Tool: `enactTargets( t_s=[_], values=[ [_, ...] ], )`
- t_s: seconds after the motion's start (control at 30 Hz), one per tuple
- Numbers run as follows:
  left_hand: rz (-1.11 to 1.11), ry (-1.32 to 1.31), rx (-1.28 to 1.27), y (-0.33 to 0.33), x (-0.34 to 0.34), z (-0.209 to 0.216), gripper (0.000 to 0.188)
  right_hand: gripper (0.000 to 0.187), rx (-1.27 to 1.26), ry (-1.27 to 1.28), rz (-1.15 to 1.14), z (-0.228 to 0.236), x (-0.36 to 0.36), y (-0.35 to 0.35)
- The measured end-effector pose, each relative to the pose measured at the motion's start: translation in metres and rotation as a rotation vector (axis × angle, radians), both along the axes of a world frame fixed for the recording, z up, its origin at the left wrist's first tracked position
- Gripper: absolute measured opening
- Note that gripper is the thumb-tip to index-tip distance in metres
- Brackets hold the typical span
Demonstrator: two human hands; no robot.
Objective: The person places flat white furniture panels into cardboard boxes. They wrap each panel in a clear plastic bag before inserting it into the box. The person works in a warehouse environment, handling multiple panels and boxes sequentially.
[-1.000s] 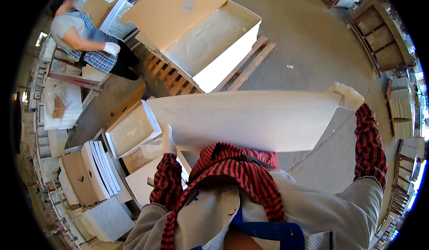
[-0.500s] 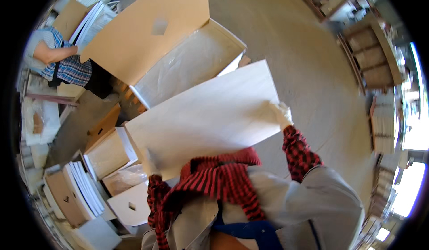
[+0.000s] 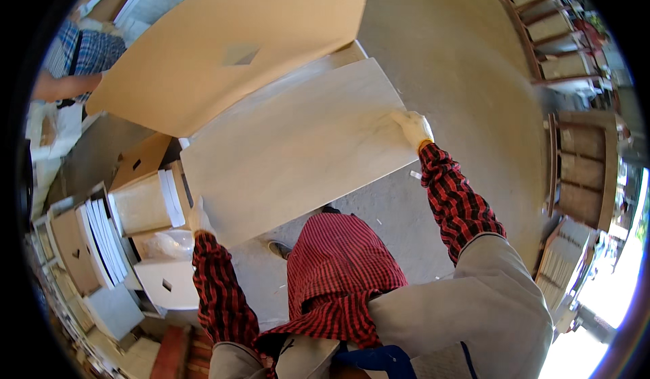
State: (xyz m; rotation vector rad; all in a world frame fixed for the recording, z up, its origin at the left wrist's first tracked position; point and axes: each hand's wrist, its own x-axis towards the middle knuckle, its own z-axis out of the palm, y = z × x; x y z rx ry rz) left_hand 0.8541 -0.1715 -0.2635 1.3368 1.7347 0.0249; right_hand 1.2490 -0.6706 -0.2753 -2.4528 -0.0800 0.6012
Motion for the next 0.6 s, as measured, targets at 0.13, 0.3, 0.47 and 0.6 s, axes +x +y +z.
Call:
enactTargets(
  t_s=[0.13,0.3,0.47,0.6],
  values=[
    [0.077,-0.001,0.054,0.017,-0.033,-0.020,0.062,0.061,0.142,0.156,-0.134,0.030,-0.011,0.045],
    [-0.135,0.151,0.103,0.037,-0.055,-0.059,0.065,0.061,0.132,0.131,-0.074,0.026,-0.005,0.038],
    [-0.108,0.170,0.008,0.029,-0.039,-0.069,0.063,0.053,0.276,0.198,-0.144,0.032,-0.003,0.040],
    [-0.046,0.162,-0.035,0.021,-0.034,-0.075,0.062,0.050,0.283,0.274,-0.150,0.031,0.001,0.037]
  ],
)
